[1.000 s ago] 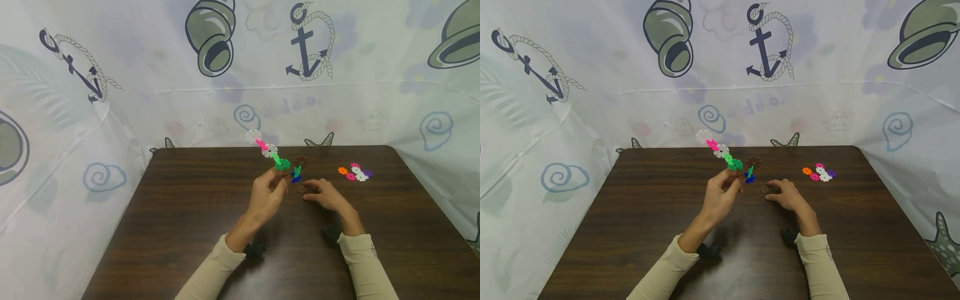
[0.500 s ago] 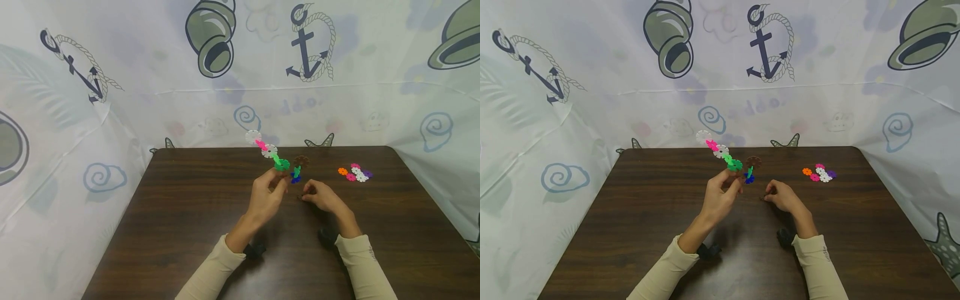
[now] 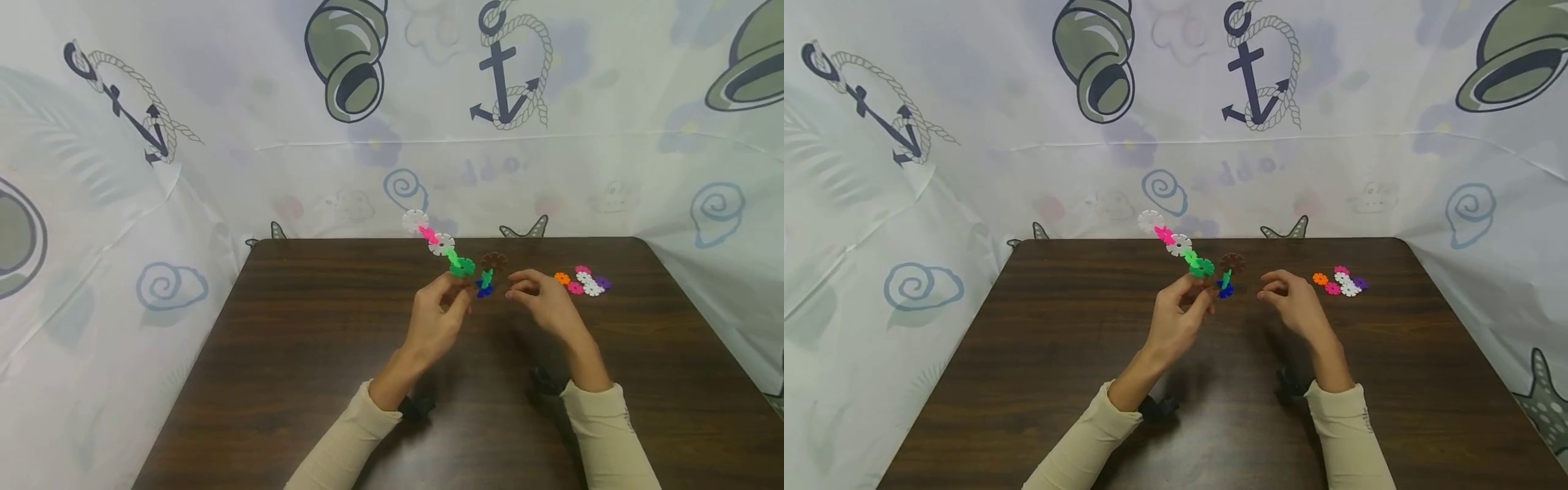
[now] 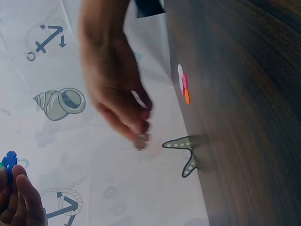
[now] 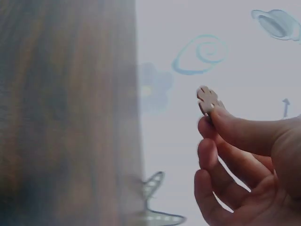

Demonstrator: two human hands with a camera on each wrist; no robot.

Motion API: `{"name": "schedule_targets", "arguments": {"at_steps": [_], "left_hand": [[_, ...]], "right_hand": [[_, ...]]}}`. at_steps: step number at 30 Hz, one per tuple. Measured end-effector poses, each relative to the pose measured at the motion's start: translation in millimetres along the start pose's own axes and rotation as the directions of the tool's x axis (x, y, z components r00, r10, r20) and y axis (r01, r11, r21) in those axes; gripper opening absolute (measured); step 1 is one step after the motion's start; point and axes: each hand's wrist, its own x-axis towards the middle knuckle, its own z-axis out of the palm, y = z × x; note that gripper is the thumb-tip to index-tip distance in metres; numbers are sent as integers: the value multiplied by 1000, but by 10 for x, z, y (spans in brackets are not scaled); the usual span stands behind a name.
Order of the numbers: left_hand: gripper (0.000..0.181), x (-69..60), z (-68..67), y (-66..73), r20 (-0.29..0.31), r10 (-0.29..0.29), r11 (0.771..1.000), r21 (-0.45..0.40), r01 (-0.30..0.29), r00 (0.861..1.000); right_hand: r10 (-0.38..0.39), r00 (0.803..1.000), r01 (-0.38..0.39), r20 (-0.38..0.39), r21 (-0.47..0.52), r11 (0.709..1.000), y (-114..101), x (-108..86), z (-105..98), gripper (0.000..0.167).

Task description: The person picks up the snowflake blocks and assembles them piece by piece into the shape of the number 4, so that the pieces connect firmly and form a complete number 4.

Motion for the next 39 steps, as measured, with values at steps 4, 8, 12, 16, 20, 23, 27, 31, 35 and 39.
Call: {"name": "schedule_targets", "arguments": {"at_steps": [4, 8, 12, 16, 20, 23, 27, 31, 35, 39], "left_hand": [[7, 5, 0, 0, 0, -3, 1000, -9, 3, 1000], [7, 7, 3, -3, -1, -4, 1000, -8, 4, 1000], [6, 14, 8, -1, -4, -3, 1000, -3, 3, 1000], [6, 23, 13, 12, -5, -6, 1000, 4, 6, 1000], [6, 29, 21, 7, -1, -13, 1000, 9, 13, 1000], [6, 31, 25, 8, 3, -18, 1000, 15, 18, 1000], [6, 28, 27, 3, 8, -22, 1000, 20, 22, 1000], [7, 23, 31, -6, 9, -17, 1000, 19, 17, 1000], [8, 19, 37, -16, 16, -9, 1000, 17, 9, 1000], [7, 22, 42, -21, 23, 7, 999, 34, -8, 1000]], "right_hand": [[-30, 993, 29, -110, -4, 1000, -146, -86, -141, 33], [-73, 972, 79, -223, 19, 997, -280, -158, -222, 29], [-83, 941, 109, -328, 61, 992, -417, -212, -268, 28], [-76, 913, 131, -401, 113, 985, -561, -278, -300, 26], [-75, 877, 165, -474, 152, 975, -700, -365, -325, 23], [-96, 838, 209, -538, 152, 966, -781, -420, -335, 20], [-162, 772, 288, -614, 111, 951, -848, -471, -338, 20], [-220, 713, 344, -666, 59, 937, -901, -509, -336, 21], [-259, 671, 386, -695, 29, 922, -961, -539, -322, 21], [-274, 654, 393, -705, 8, 919, -1027, -583, -302, 23]]}}
